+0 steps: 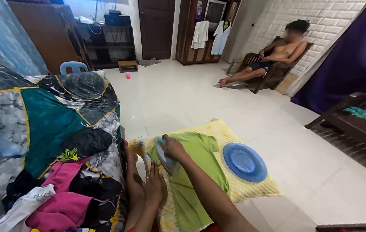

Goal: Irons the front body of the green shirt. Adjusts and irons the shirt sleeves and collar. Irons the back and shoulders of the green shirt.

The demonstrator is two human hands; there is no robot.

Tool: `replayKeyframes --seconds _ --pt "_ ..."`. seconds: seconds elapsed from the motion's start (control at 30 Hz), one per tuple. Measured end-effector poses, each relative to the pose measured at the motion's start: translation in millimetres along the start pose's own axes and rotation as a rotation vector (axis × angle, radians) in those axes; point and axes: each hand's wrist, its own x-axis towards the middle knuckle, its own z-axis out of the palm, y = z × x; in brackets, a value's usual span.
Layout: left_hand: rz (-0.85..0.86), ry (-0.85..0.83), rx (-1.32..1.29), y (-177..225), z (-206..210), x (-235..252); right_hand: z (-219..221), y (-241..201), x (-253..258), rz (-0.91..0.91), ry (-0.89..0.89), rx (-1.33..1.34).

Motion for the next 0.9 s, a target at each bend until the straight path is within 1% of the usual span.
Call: replayKeyframes --seconds 0.07,0.13,0.2,0.33,0.4,0.5,0.6,0.7,0.8,0.9 --pt "0.005 0.025 -0.008 -1.3 2.5 1.1 -6.1 4.7 22.0 -0.100 -0.059 0.040" --pt "0.001 0.037 -0.009 -1.7 4.0 1.7 -8.8 7.2 29.8 -0.144 -0.111 0.062" --pt "0.006 0.057 -0.043 -4.0 7.1 0.4 -5.4 7.4 18.6 -0.127 -0.140 0.035" --pt "0.003 0.113 -0.177 -7.8 9.0 1.1 2.9 3.4 -27.5 -0.047 -0.158 0.004" --pt "0.015 0.148 -0.225 -8.1 7.0 2.9 0.4 0.1 -31.8 -0.034 -0.180 0.020" --pt "0.027 0.161 -0.231 -9.7 6.7 3.7 -2.3 -1.3 -9.0 -0.083 -0.221 0.078" --pt "0.051 0.234 -0.237 -13.3 13.9 6.7 -2.5 -1.6 18.0 -0.156 -0.228 0.186" --pt "0.038 0.204 -0.206 -11.9 9.5 2.0 0.3 0.2 20.8 -0.183 -0.241 0.242" --pt "0.028 0.209 -0.172 -13.0 15.1 2.8 4.8 3.2 -4.8 -0.147 -0.228 0.213" --pt "0.018 0.122 -0.177 -7.7 5.3 -1.7 11.3 5.4 -57.6 -0.003 -0.152 0.188"
